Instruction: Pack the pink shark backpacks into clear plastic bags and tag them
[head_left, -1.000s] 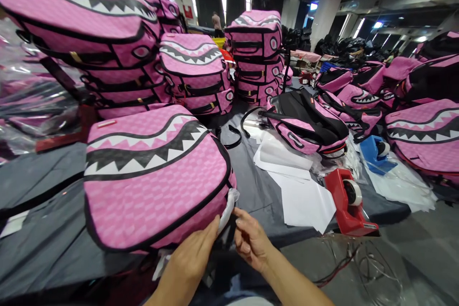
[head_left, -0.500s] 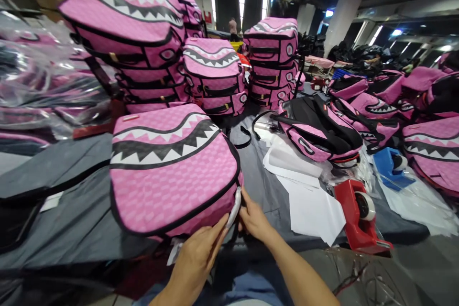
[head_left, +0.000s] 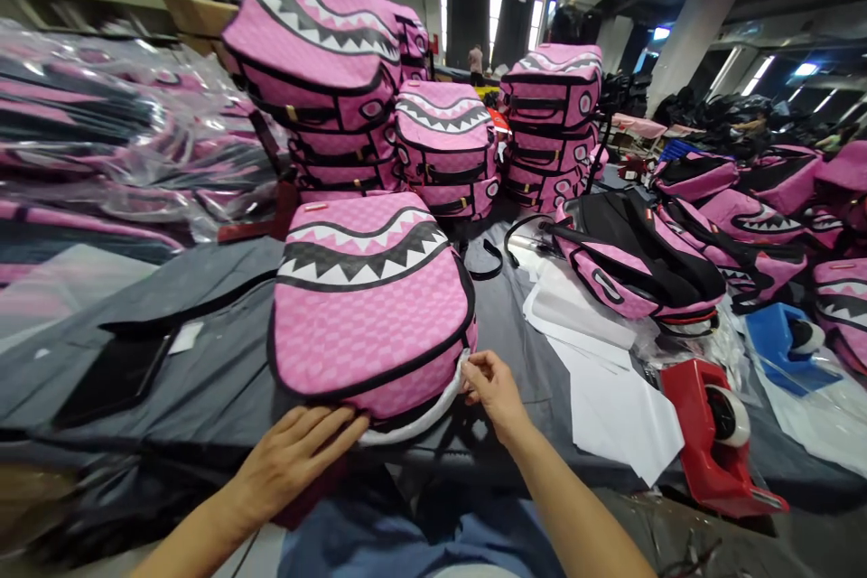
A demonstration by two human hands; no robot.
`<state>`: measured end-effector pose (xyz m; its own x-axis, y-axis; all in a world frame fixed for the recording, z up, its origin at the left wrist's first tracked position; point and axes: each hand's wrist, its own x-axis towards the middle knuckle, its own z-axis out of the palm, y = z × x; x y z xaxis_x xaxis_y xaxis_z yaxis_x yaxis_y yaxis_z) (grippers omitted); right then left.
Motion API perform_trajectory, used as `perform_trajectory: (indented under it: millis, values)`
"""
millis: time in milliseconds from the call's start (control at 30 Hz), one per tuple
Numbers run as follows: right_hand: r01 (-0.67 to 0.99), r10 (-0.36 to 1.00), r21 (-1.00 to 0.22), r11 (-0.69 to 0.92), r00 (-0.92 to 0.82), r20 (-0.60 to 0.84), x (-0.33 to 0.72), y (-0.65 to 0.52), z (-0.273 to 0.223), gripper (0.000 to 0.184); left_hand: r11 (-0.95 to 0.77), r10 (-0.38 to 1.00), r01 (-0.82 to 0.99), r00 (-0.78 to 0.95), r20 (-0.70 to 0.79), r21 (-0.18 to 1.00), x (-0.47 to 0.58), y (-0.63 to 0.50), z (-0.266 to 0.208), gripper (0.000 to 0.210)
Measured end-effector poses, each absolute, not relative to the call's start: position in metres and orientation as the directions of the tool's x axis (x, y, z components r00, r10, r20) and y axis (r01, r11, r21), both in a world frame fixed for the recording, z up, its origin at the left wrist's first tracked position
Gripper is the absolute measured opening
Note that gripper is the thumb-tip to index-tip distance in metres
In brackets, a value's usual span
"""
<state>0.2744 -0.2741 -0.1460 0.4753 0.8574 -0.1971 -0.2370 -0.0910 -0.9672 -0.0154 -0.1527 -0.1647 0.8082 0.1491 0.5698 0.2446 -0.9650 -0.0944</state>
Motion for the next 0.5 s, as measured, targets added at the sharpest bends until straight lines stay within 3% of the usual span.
perform_trajectory:
  millis: [133,267,400,500]
  values:
    - [-0.114,0.855,-0.986,-0.125,0.492,-0.166,0.284,-0.275,-0.149,0.059,-0.967,0.091,0.199,0.850,0.519,-0.156,-0.013,-0.156,-0.143,0.040]
    - [-0.107,0.819,-0.990,-0.088,0.559,-0.133,0.293,-0.273,-0.161,0.065,-0.960,0.010,0.148,0.866,0.501,-0.236,0.001,-0.160,-0.128,0.020]
    - [-0.125,0.826,-0.990,-0.070,0.550,-0.127,0.302,-0.264,-0.170,0.065,-0.935,-0.120,0.066,0.866,0.485,-0.347,0.021,-0.156,-0.130,0.031]
    - [-0.126,0.796,-0.990,-0.072,0.591,-0.132,0.313,-0.254,-0.173,0.066,-0.932,-0.119,0.068,0.871,0.477,-0.356,0.016,-0.159,-0.132,0.037]
